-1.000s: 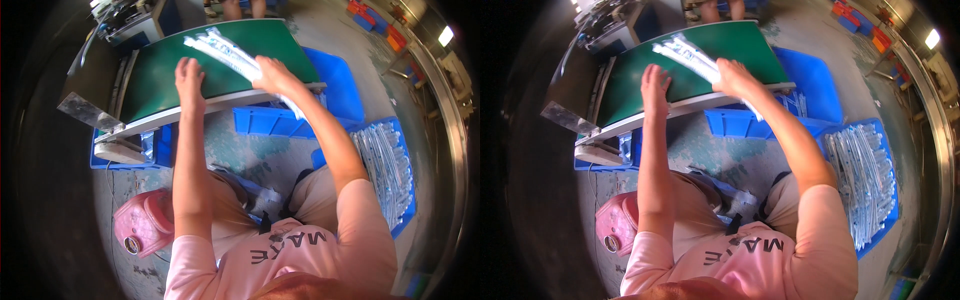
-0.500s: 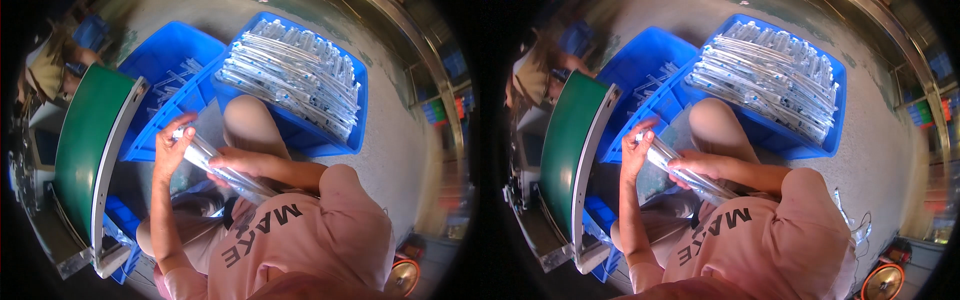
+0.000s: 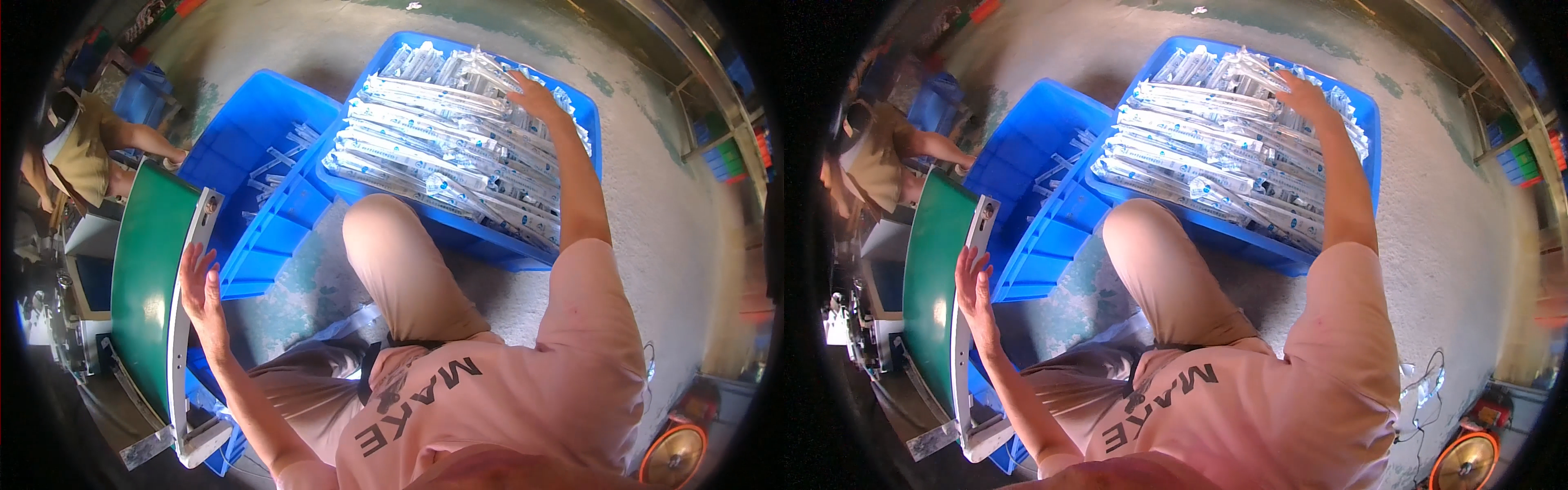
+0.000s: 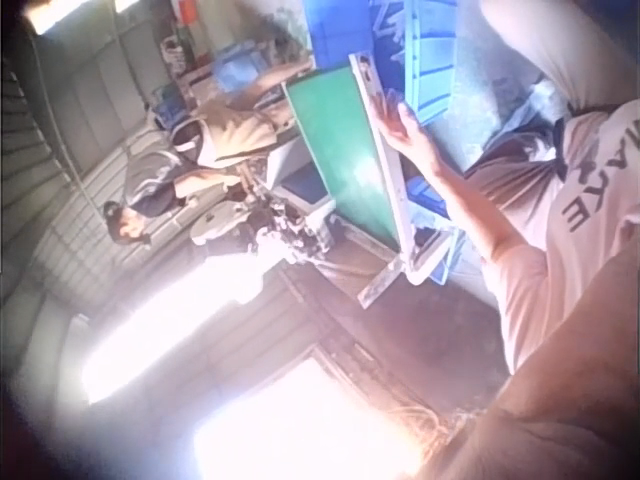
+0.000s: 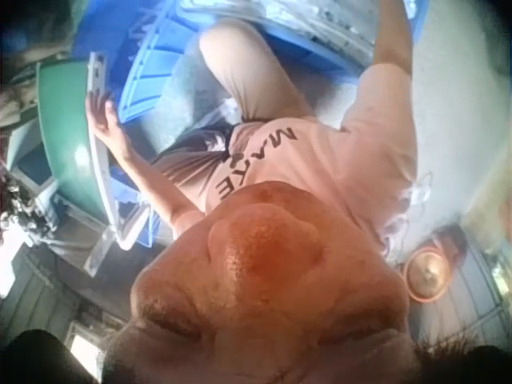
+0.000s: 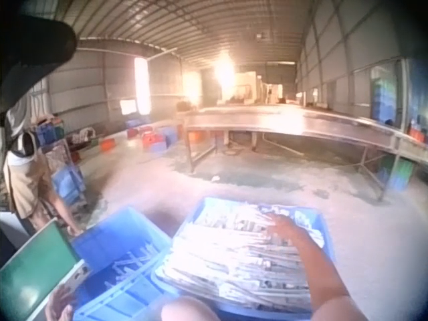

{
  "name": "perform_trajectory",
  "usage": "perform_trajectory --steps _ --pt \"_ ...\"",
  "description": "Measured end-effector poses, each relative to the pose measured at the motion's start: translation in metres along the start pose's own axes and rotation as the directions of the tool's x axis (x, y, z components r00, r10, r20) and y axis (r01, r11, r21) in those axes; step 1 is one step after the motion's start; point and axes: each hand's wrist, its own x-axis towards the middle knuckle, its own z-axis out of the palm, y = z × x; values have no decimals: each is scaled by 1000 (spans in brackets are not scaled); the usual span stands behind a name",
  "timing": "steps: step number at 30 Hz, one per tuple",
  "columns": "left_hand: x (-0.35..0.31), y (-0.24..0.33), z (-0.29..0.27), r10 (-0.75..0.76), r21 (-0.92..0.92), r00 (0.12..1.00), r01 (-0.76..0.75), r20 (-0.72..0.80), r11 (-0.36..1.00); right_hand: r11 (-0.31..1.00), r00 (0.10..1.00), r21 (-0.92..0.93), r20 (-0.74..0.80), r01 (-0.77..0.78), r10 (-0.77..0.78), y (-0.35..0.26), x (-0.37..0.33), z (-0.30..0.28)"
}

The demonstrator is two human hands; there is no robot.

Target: The person sorts a collection of packaged items by taking them from a blue bin and placing them either into another blue bin or onto a green conveyor belt by hand.

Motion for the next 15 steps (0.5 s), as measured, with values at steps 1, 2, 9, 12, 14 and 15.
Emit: perform_trajectory --steps 1,2,9,12,14,15 --pt "-2 -2 -4 -18 32 1000 18 -22 999 1000 997 2 76 22 -22 12 5 8" --pt "-4 -3 -6 -34 61 998 37 -43 997 999 988 3 152 42 -42 25 8 16" --pt "-25 -14 -28 -106 81 992 111 -61 990 1000 926 -6 378 2 0 -16 -16 -3" --pt "-30 -18 -33 -120 91 992 124 -48 988 990 910 138 410 15 -71 -27 -10 -18" --pt "-26 -20 -29 -117 86 993 119 -28 989 956 888 287 454 -66 -75 -29 9 -9" --pt "-23 -20 -25 -135 89 990 137 -33 986 974 918 200 395 -107 20 -22 25 13"
